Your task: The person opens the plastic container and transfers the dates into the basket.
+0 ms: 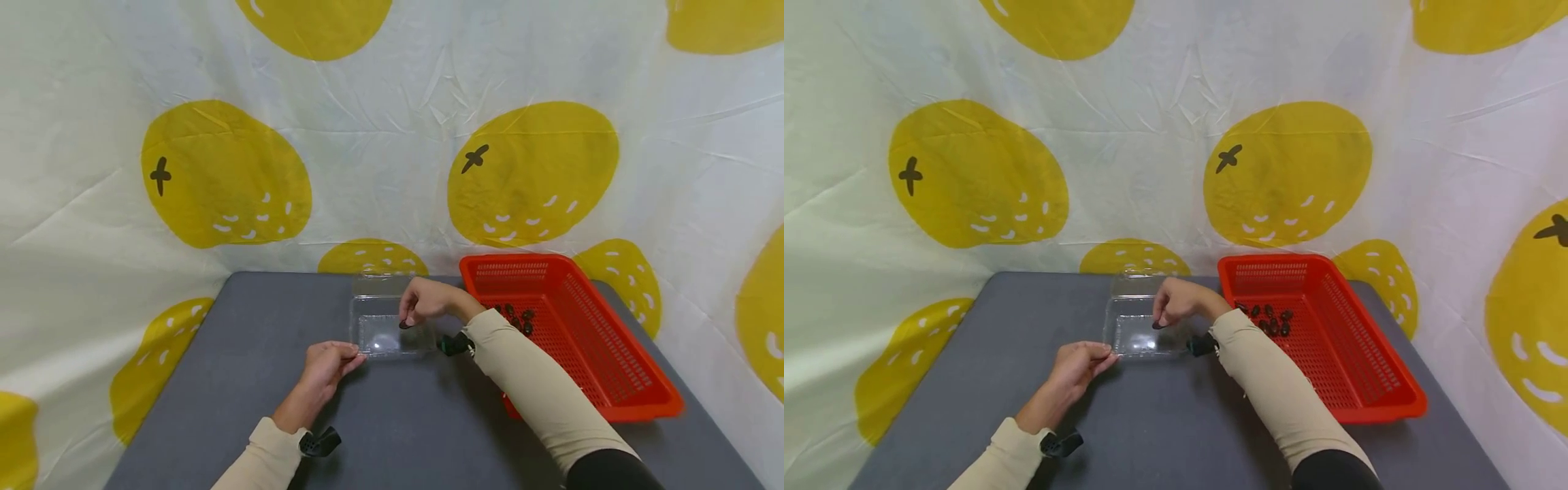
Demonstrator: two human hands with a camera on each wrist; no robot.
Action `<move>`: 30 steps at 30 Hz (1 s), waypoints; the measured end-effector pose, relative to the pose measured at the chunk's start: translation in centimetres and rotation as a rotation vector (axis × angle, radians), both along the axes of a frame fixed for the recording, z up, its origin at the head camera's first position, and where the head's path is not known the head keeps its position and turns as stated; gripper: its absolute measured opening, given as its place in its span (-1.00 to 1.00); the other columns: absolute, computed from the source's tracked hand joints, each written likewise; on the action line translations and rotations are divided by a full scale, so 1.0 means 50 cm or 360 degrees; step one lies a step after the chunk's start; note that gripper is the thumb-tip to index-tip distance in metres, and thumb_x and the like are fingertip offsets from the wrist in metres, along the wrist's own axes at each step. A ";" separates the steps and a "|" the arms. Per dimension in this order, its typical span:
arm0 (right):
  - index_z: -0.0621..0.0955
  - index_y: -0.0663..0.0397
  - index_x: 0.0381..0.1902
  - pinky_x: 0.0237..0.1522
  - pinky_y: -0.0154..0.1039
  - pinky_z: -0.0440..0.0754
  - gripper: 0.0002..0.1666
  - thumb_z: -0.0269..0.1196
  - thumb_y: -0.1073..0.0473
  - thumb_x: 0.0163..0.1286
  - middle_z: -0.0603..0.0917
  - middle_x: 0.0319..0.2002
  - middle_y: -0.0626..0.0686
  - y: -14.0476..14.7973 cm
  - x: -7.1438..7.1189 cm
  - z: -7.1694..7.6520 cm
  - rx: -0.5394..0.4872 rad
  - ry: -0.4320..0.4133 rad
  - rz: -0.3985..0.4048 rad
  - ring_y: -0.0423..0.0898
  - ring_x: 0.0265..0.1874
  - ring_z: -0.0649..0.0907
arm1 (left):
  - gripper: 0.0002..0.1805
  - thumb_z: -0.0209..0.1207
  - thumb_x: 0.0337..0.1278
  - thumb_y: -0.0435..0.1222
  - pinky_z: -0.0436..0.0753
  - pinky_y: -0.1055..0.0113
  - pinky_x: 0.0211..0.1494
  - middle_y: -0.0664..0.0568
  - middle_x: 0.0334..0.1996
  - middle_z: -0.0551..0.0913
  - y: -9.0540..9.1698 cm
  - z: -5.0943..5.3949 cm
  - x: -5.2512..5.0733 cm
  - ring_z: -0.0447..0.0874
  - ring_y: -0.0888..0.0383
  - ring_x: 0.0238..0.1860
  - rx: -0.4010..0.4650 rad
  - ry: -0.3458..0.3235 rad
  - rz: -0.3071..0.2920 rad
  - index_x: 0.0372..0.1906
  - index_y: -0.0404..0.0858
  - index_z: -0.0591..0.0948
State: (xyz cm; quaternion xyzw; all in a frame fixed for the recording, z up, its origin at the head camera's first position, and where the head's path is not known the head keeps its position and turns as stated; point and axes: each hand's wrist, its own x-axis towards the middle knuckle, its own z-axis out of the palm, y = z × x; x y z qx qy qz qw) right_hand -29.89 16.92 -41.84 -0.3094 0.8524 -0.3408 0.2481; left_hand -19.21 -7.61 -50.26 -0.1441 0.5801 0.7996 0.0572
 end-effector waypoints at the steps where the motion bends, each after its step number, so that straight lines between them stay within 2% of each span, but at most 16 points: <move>1: 0.77 0.32 -0.29 -0.38 -0.33 0.71 -0.85 0.31 0.51 0.21 0.77 -0.45 0.02 0.007 0.003 0.006 -0.0023 0.0001 -0.0021 -0.22 -0.52 0.61 | -0.84 0.15 0.10 -0.71 0.86 0.37 -0.26 -0.13 -0.44 0.71 -0.001 0.001 0.000 0.77 0.16 -0.43 -0.0006 0.0001 -0.0001 -0.20 -0.70 0.63; 7: 0.77 0.31 -0.25 -0.27 -0.31 0.72 -0.86 0.32 0.47 0.26 0.78 -0.39 0.02 0.058 0.023 0.039 -0.0133 -0.0011 -0.0163 -0.16 -0.41 0.64 | -0.83 0.15 0.13 -0.71 0.86 0.38 -0.25 -0.12 -0.44 0.73 -0.010 0.007 0.002 0.78 0.16 -0.44 -0.0011 -0.0013 -0.0010 -0.17 -0.70 0.64; 12: 0.79 0.27 -0.22 -0.20 -0.26 0.72 -0.88 0.36 0.42 0.29 0.82 -0.31 0.09 0.119 0.038 0.056 -0.0186 0.0033 -0.0322 -0.11 -0.34 0.67 | -0.80 0.18 0.17 -0.68 0.86 0.36 -0.23 -0.14 -0.42 0.75 -0.015 0.009 0.001 0.79 0.16 -0.43 -0.0042 -0.0022 -0.0031 -0.10 -0.72 0.64; 19: 0.77 0.27 -0.15 -0.14 -0.21 0.76 -0.87 0.36 0.34 0.37 0.80 -0.24 0.13 0.212 0.060 0.058 -0.0197 0.0053 -0.0501 -0.03 -0.29 0.70 | -0.78 0.20 0.17 -0.68 0.87 0.35 -0.23 -0.14 -0.43 0.75 -0.015 0.011 0.002 0.78 0.15 -0.42 -0.0049 -0.0045 -0.0062 -0.08 -0.73 0.63; 24: 0.75 0.28 -0.14 -0.16 -0.21 0.73 -0.86 0.35 0.34 0.39 0.80 -0.23 0.16 0.263 0.077 0.054 -0.0211 0.0070 -0.0618 0.07 -0.26 0.70 | -0.74 0.19 0.19 -0.66 0.86 0.38 -0.25 -0.13 -0.41 0.74 -0.017 0.013 0.002 0.78 0.17 -0.42 -0.0054 -0.0047 -0.0074 -0.03 -0.75 0.61; 30: 0.74 0.32 -0.13 -0.18 -0.18 0.73 -0.84 0.35 0.33 0.38 0.79 -0.21 0.13 0.316 0.097 0.036 -0.0198 0.0052 -0.0708 -0.01 -0.29 0.69 | -0.75 0.18 0.23 -0.65 0.85 0.39 -0.24 -0.11 -0.41 0.74 -0.022 0.009 0.009 0.76 0.18 -0.40 -0.0066 -0.0063 -0.0085 -0.02 -0.73 0.61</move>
